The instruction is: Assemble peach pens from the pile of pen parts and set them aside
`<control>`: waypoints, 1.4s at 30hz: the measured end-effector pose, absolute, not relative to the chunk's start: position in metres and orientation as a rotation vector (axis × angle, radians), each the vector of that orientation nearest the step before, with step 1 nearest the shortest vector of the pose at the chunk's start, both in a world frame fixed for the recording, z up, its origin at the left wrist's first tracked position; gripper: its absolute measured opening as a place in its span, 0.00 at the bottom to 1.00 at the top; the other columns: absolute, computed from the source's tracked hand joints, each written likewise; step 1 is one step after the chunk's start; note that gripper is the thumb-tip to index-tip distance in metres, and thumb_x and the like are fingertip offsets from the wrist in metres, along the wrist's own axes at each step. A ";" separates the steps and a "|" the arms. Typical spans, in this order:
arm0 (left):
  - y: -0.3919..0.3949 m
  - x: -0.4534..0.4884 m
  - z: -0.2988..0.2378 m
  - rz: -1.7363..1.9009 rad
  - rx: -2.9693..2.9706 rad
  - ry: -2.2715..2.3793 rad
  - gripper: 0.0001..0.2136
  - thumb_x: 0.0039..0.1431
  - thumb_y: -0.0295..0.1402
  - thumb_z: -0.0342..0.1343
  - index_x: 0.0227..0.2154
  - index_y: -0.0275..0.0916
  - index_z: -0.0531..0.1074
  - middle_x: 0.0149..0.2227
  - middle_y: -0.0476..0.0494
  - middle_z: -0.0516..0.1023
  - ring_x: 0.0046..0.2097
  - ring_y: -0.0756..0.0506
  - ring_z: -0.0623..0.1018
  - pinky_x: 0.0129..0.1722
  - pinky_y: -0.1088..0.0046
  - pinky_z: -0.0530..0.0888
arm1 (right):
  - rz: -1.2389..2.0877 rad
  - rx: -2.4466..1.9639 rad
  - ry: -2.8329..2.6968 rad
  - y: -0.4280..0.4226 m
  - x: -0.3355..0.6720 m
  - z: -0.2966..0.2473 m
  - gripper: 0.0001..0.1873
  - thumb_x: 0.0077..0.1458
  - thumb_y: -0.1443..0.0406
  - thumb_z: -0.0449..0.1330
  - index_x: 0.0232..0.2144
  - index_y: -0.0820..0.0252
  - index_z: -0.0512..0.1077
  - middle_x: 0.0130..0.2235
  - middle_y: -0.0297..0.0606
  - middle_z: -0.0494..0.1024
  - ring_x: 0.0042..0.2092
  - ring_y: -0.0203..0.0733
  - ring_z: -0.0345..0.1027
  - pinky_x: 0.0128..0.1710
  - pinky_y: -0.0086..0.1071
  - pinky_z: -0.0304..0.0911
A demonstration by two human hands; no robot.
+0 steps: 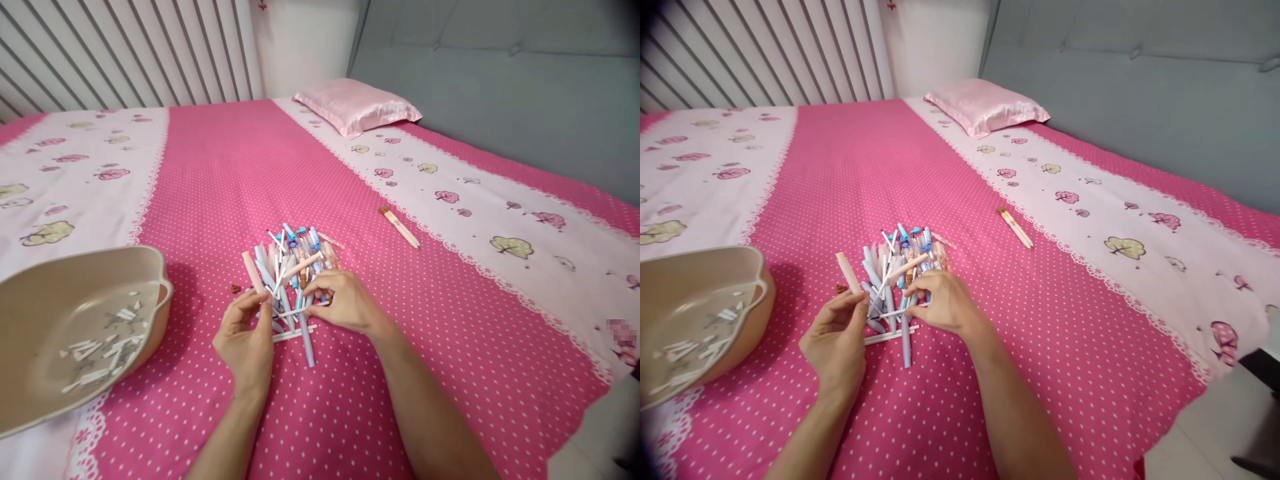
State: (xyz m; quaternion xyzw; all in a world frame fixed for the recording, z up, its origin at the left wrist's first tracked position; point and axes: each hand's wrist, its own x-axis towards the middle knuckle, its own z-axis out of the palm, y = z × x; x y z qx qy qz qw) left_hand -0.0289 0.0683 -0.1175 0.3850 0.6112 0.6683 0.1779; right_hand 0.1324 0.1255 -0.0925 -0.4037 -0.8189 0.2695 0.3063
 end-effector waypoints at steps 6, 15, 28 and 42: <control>0.070 -0.024 -0.112 1.925 0.929 1.591 0.14 0.45 0.31 0.62 0.34 0.37 0.65 0.34 0.46 0.75 0.37 0.47 0.79 0.41 0.68 0.74 | 0.735 -1.197 -2.230 0.121 0.138 -0.094 0.10 0.45 0.70 0.64 0.30 0.49 0.77 0.30 0.26 0.78 0.30 0.33 0.68 0.31 0.27 0.57; 0.067 -0.021 -0.107 1.871 1.057 1.630 0.21 0.49 0.29 0.59 0.47 0.38 0.63 0.38 0.45 0.72 0.35 0.50 0.77 0.34 0.77 0.74 | 1.259 -0.872 -1.499 0.132 0.147 -0.095 0.06 0.47 0.67 0.61 0.31 0.57 0.76 0.25 0.31 0.75 0.25 0.31 0.63 0.25 0.26 0.57; 0.058 -0.017 -0.111 1.676 1.354 1.757 0.13 0.53 0.31 0.56 0.43 0.39 0.69 0.38 0.43 0.76 0.38 0.46 0.77 0.32 0.72 0.73 | 1.469 -0.589 -0.546 0.146 0.160 -0.098 0.11 0.38 0.66 0.68 0.29 0.58 0.75 0.26 0.28 0.70 0.25 0.24 0.57 0.23 0.19 0.56; 0.056 -0.018 -0.105 1.547 1.906 1.889 0.11 0.54 0.26 0.53 0.40 0.38 0.74 0.33 0.46 0.75 0.33 0.48 0.75 0.34 0.73 0.72 | 1.543 -0.513 -0.439 0.145 0.159 -0.099 0.12 0.37 0.63 0.70 0.28 0.55 0.74 0.25 0.26 0.70 0.26 0.25 0.60 0.22 0.18 0.58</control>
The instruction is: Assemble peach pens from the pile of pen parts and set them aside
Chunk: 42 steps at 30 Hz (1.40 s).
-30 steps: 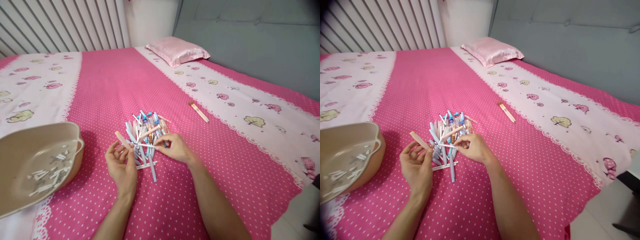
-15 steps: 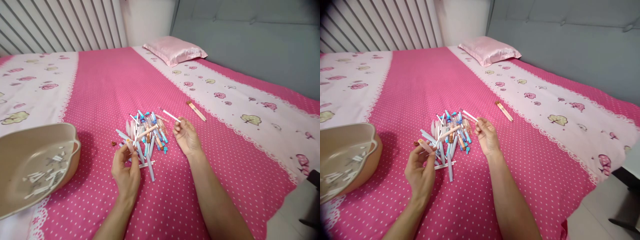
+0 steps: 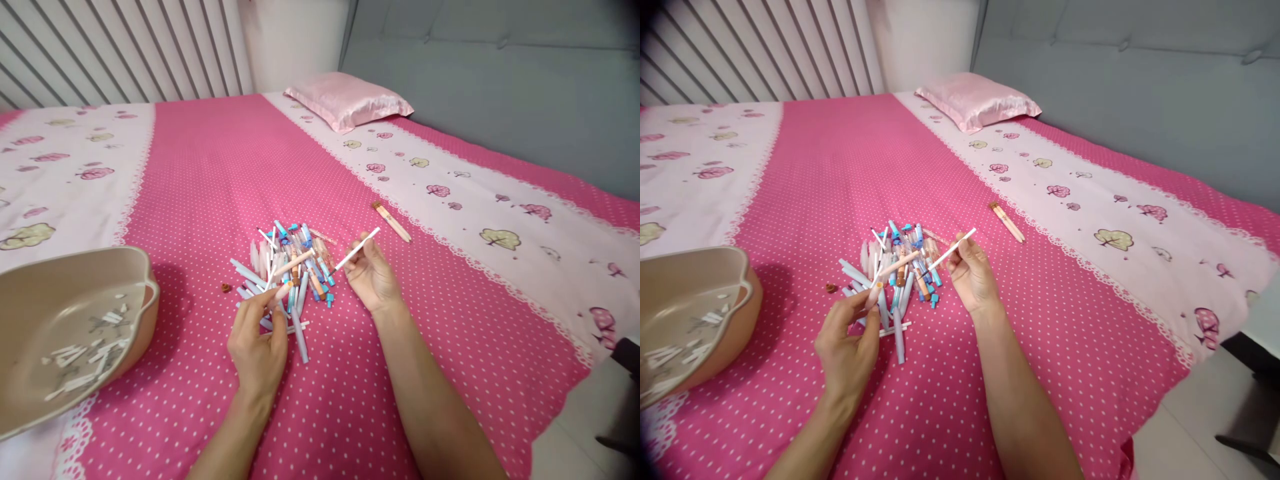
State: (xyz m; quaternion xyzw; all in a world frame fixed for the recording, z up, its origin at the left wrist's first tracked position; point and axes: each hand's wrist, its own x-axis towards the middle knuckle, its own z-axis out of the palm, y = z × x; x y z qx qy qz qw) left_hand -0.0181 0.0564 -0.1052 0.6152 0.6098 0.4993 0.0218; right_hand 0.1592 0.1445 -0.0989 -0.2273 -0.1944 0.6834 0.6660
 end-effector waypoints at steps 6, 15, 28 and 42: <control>0.056 -0.017 -0.105 1.471 1.971 1.945 0.09 0.53 0.26 0.54 0.36 0.38 0.76 0.33 0.46 0.77 0.31 0.49 0.76 0.32 0.74 0.72 | 1.568 -0.485 -0.558 0.142 0.156 -0.095 0.12 0.37 0.64 0.70 0.28 0.54 0.74 0.26 0.26 0.73 0.26 0.25 0.63 0.23 0.18 0.60; 0.056 -0.017 -0.109 1.402 2.010 1.949 0.10 0.53 0.28 0.54 0.38 0.40 0.76 0.34 0.47 0.77 0.33 0.48 0.77 0.32 0.75 0.72 | 1.495 -0.560 -0.634 0.141 0.151 -0.096 0.13 0.40 0.66 0.68 0.32 0.53 0.74 0.27 0.26 0.74 0.26 0.25 0.63 0.22 0.18 0.58; 0.055 -0.016 -0.109 1.383 1.974 1.944 0.11 0.53 0.29 0.54 0.38 0.41 0.76 0.34 0.46 0.77 0.34 0.48 0.77 0.34 0.74 0.73 | 1.407 -0.667 -0.803 0.138 0.146 -0.094 0.16 0.41 0.65 0.66 0.37 0.52 0.71 0.28 0.27 0.73 0.25 0.28 0.59 0.23 0.23 0.57; 0.054 -0.011 -0.107 1.356 1.995 1.822 0.13 0.55 0.33 0.54 0.42 0.36 0.75 0.31 0.45 0.77 0.30 0.48 0.76 0.31 0.73 0.72 | 1.256 -0.755 -1.094 0.140 0.143 -0.107 0.19 0.48 0.63 0.63 0.45 0.50 0.71 0.32 0.30 0.76 0.30 0.30 0.66 0.28 0.23 0.61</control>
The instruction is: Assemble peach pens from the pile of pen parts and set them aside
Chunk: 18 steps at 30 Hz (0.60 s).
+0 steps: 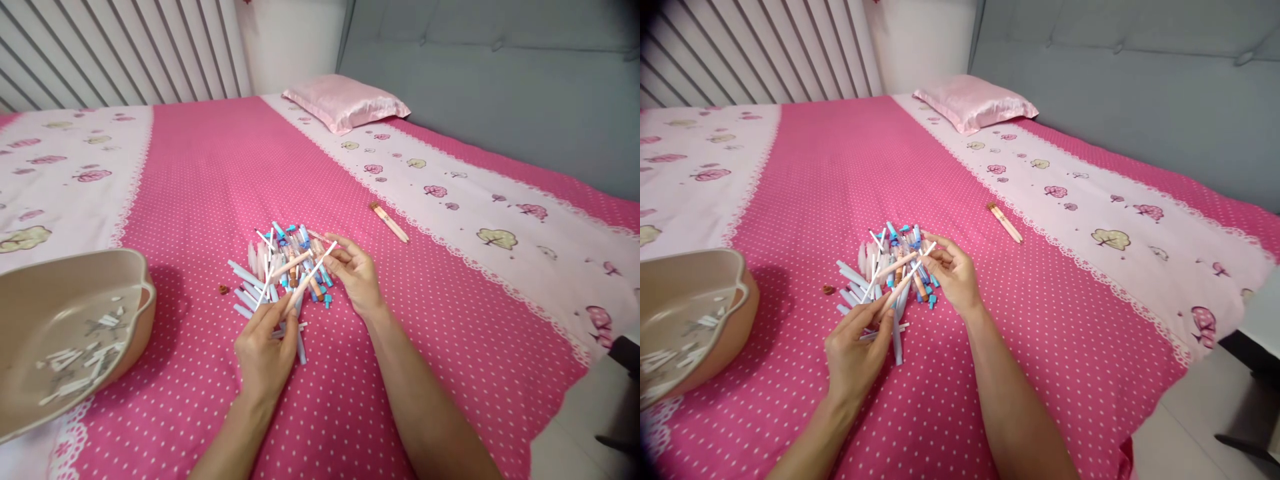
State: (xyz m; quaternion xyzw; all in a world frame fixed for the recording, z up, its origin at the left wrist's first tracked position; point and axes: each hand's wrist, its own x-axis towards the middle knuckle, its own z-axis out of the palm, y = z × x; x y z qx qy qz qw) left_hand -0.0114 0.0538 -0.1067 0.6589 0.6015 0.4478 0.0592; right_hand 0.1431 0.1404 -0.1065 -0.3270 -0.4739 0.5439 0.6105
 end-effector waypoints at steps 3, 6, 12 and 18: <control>0.054 -0.011 -0.106 1.314 1.990 1.846 0.13 0.55 0.34 0.54 0.42 0.38 0.75 0.27 0.47 0.76 0.27 0.49 0.74 0.29 0.74 0.71 | 1.273 -0.768 -1.339 0.137 0.140 -0.105 0.14 0.54 0.62 0.58 0.44 0.50 0.73 0.35 0.32 0.76 0.28 0.30 0.66 0.28 0.26 0.62; 0.054 -0.011 -0.107 1.298 1.953 1.875 0.12 0.55 0.35 0.54 0.42 0.39 0.75 0.28 0.47 0.78 0.27 0.49 0.75 0.28 0.74 0.71 | 1.217 -0.732 -1.654 0.131 0.133 -0.100 0.13 0.57 0.62 0.54 0.42 0.49 0.75 0.40 0.34 0.76 0.36 0.35 0.69 0.39 0.31 0.64; 0.052 -0.010 -0.107 1.273 1.680 1.958 0.13 0.57 0.39 0.52 0.42 0.38 0.72 0.30 0.46 0.80 0.25 0.49 0.75 0.23 0.76 0.69 | 1.157 -0.771 -1.535 0.126 0.127 -0.096 0.17 0.55 0.60 0.56 0.48 0.47 0.71 0.44 0.34 0.75 0.35 0.35 0.68 0.33 0.29 0.63; 0.050 -0.009 -0.105 1.332 1.471 1.939 0.14 0.59 0.41 0.50 0.44 0.40 0.65 0.33 0.45 0.80 0.24 0.50 0.74 0.20 0.78 0.66 | 0.688 -1.317 -1.737 0.131 0.138 -0.103 0.13 0.43 0.55 0.65 0.29 0.57 0.72 0.25 0.31 0.70 0.24 0.33 0.58 0.24 0.28 0.53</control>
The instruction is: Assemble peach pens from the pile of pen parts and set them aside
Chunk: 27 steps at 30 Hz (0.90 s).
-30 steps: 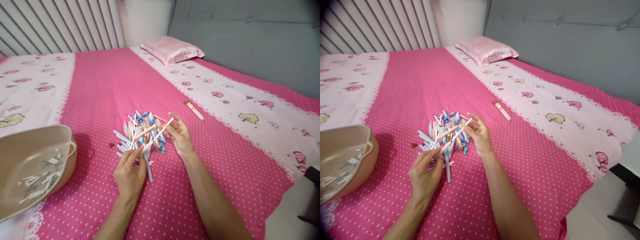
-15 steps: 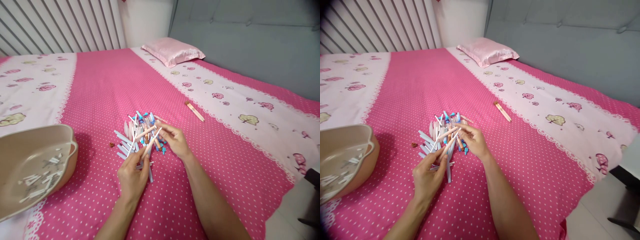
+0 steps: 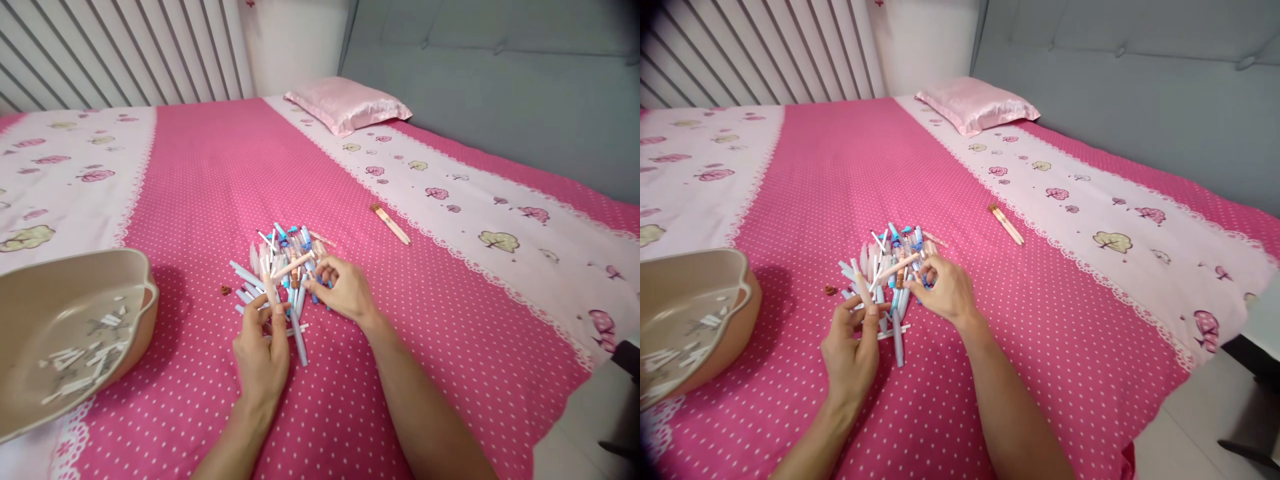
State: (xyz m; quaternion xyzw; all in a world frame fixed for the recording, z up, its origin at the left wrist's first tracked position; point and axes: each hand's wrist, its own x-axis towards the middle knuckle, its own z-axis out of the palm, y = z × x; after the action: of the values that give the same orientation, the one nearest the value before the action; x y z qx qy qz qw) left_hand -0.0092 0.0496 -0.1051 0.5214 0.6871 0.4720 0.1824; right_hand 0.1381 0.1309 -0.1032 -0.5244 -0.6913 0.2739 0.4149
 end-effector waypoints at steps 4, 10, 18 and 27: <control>0.049 -0.009 -0.106 1.362 1.364 1.850 0.14 0.59 0.42 0.50 0.43 0.40 0.62 0.35 0.43 0.80 0.21 0.51 0.71 0.20 0.78 0.66 | 0.483 -1.519 -1.983 0.128 0.137 -0.104 0.16 0.41 0.52 0.65 0.23 0.58 0.69 0.25 0.33 0.70 0.26 0.35 0.60 0.25 0.29 0.50; 0.049 -0.009 -0.107 1.368 1.368 1.814 0.13 0.58 0.41 0.51 0.41 0.40 0.62 0.35 0.41 0.80 0.24 0.49 0.74 0.20 0.77 0.66 | 0.523 -1.511 -2.058 0.126 0.137 -0.102 0.07 0.45 0.61 0.62 0.21 0.57 0.70 0.25 0.33 0.73 0.25 0.35 0.62 0.25 0.29 0.51; 0.049 -0.009 -0.107 1.342 1.369 1.806 0.14 0.58 0.42 0.51 0.43 0.40 0.64 0.35 0.42 0.80 0.26 0.47 0.76 0.24 0.74 0.70 | 1.272 -1.094 -1.464 0.134 0.137 -0.109 0.12 0.53 0.55 0.56 0.32 0.58 0.66 0.25 0.33 0.75 0.26 0.35 0.70 0.24 0.26 0.61; 0.047 -0.012 -0.108 1.301 1.448 1.827 0.13 0.58 0.42 0.50 0.42 0.41 0.66 0.33 0.43 0.80 0.33 0.43 0.78 0.29 0.70 0.73 | 1.402 -0.924 -1.229 0.140 0.139 -0.114 0.16 0.50 0.57 0.61 0.40 0.58 0.74 0.30 0.34 0.76 0.24 0.28 0.65 0.23 0.24 0.61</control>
State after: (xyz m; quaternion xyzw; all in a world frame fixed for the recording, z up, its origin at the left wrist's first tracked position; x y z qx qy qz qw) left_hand -0.0116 0.0469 -0.1083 0.5274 0.6653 0.4739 0.2338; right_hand 0.1386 0.1397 -0.1144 -0.3830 -0.5094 0.5812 0.5060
